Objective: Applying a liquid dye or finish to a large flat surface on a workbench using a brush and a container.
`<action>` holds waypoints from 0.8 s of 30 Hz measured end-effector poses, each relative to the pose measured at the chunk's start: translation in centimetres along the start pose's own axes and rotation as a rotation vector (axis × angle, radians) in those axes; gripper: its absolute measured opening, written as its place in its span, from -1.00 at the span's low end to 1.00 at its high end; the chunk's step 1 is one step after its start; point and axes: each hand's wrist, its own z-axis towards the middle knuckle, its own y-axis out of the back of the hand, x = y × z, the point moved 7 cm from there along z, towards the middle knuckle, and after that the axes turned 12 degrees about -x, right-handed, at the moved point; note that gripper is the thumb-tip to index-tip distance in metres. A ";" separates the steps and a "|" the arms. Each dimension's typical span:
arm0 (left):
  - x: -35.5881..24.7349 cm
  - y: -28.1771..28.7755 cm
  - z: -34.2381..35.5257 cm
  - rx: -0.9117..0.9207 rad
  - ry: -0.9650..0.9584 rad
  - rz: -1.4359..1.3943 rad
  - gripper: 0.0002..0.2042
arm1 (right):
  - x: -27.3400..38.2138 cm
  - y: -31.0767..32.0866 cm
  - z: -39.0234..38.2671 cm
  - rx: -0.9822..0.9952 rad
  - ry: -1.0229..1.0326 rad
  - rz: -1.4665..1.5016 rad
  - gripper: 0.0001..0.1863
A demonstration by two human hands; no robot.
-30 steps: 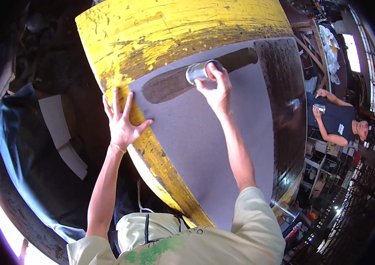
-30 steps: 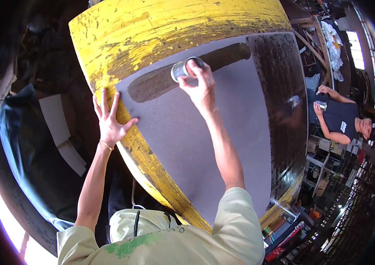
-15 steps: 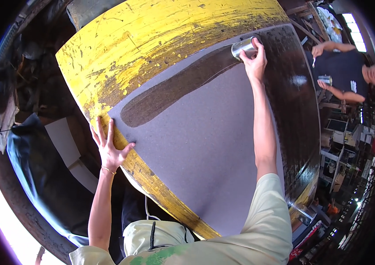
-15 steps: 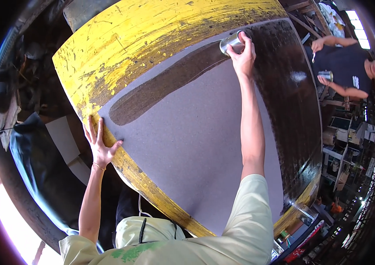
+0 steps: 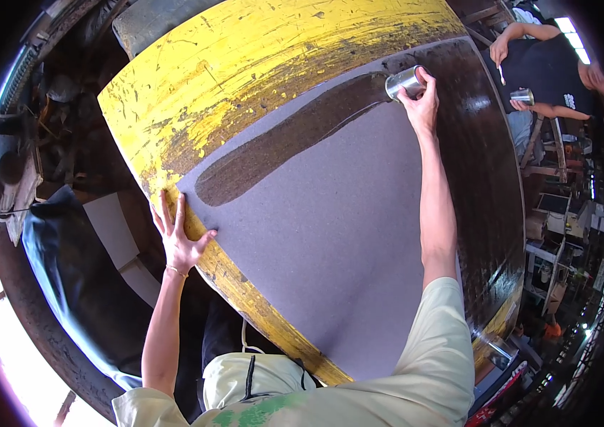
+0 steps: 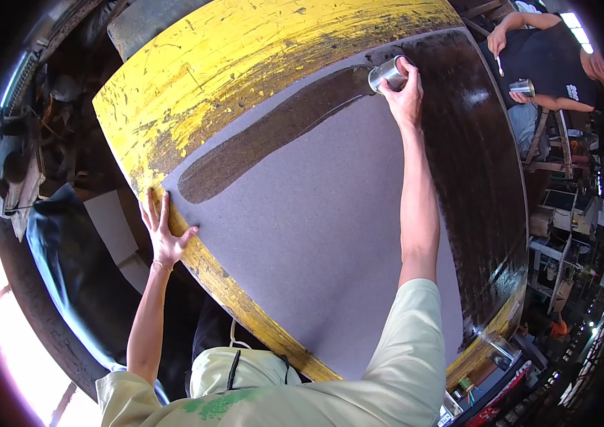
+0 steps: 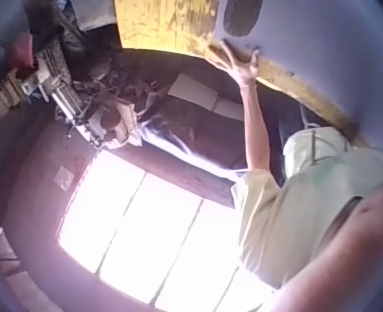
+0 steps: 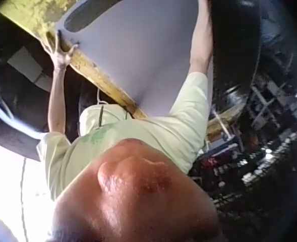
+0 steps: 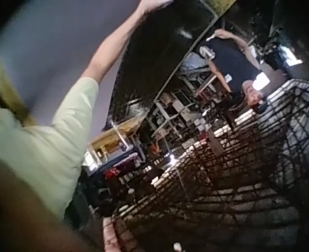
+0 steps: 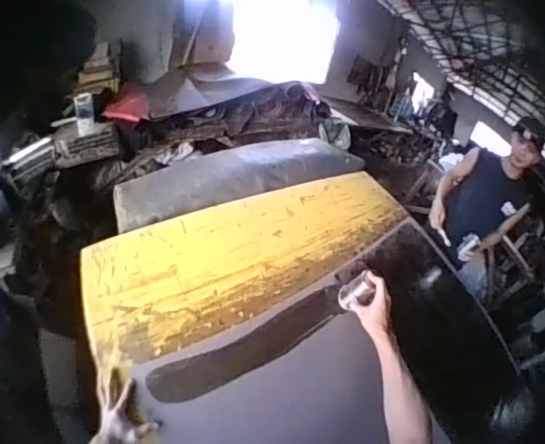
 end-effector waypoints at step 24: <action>0.7 0.7 -0.4 -0.043 0.033 -0.083 -0.04 | 22.1 -4.3 -17.7 0.138 0.078 0.183 -0.37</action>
